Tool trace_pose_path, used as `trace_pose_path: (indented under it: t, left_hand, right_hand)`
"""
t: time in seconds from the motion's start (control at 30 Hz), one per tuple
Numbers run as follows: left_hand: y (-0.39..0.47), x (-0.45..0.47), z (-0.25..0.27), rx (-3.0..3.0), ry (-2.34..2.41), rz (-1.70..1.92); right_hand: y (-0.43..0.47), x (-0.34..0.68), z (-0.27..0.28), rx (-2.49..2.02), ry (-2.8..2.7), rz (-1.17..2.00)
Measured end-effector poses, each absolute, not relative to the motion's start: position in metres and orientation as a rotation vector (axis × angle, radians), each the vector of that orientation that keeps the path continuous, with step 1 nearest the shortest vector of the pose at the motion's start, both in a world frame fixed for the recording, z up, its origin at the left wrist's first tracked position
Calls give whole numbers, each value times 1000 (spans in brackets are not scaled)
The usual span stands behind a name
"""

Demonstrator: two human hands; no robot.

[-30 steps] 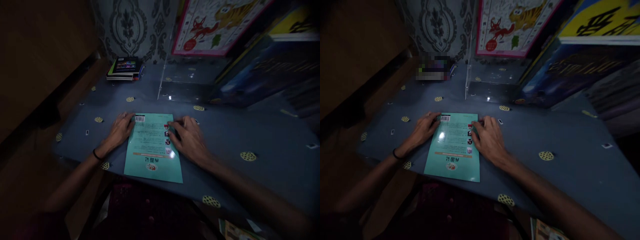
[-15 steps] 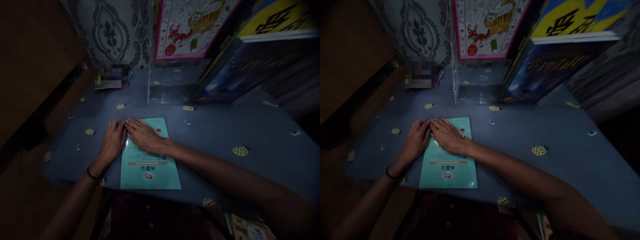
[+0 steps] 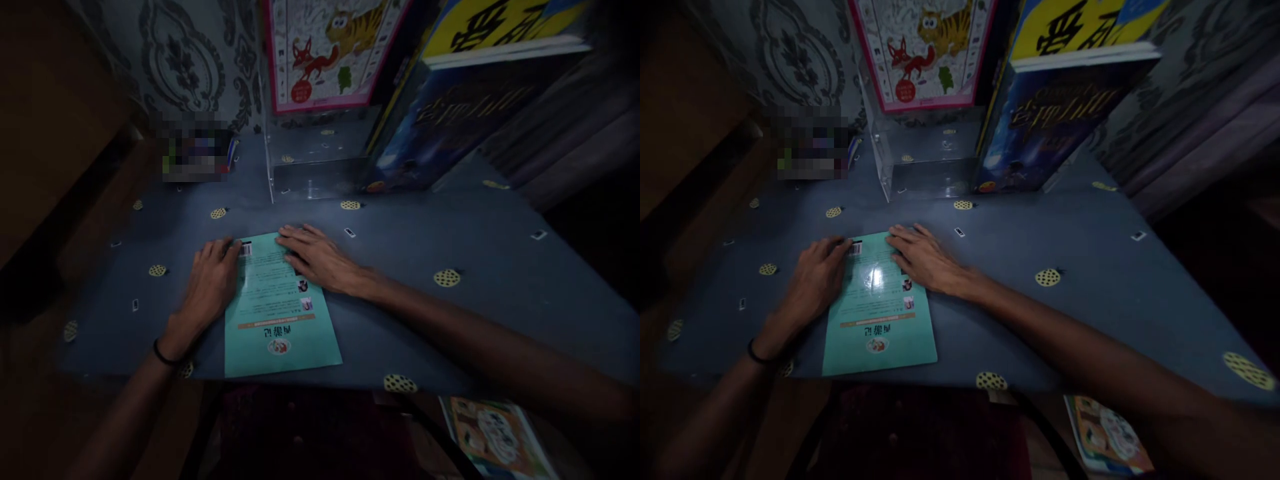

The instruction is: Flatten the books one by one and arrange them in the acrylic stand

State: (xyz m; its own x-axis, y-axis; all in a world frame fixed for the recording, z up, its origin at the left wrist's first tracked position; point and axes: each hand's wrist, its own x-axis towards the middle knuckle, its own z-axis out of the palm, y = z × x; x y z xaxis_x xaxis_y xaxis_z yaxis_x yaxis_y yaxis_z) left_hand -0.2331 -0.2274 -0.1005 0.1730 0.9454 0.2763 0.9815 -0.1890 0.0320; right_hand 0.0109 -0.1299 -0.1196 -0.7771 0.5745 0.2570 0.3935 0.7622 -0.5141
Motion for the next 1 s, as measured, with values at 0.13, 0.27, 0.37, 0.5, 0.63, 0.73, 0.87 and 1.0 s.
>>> trace_pose_path:
  t: [0.13,0.27,0.37,0.5,0.63,0.73,0.87,1.0]
  left_hand:
    - [-213,-214,-95,-2518,-1750,-338]
    - [-188,-193,-94,-2607,-1680,-309]
    - [-172,-181,-95,-2660,-1656,-296]
    - [-161,-173,-95,-2701,-1624,-315]
    - [-161,-172,-94,-2694,-1601,-329]
    - [-165,-172,-93,-2696,-1596,-310]
    - [-173,-169,-90,-2712,-1572,-253]
    - [-178,-165,-85,-2695,-1548,-161]
  right_hand:
    - [-117,27,-123,-810,-2305,803]
    - [-105,31,-127,-833,-1949,1079]
    - [-102,31,-130,-830,-1826,1121]
    - [-106,31,-131,-868,-1851,1034]
    - [-108,33,-128,-889,-1903,1001]
    - [-109,33,-125,-909,-1928,973]
    - [-109,34,-124,-892,-1980,941]
    - [-109,33,-125,-865,-1984,929]
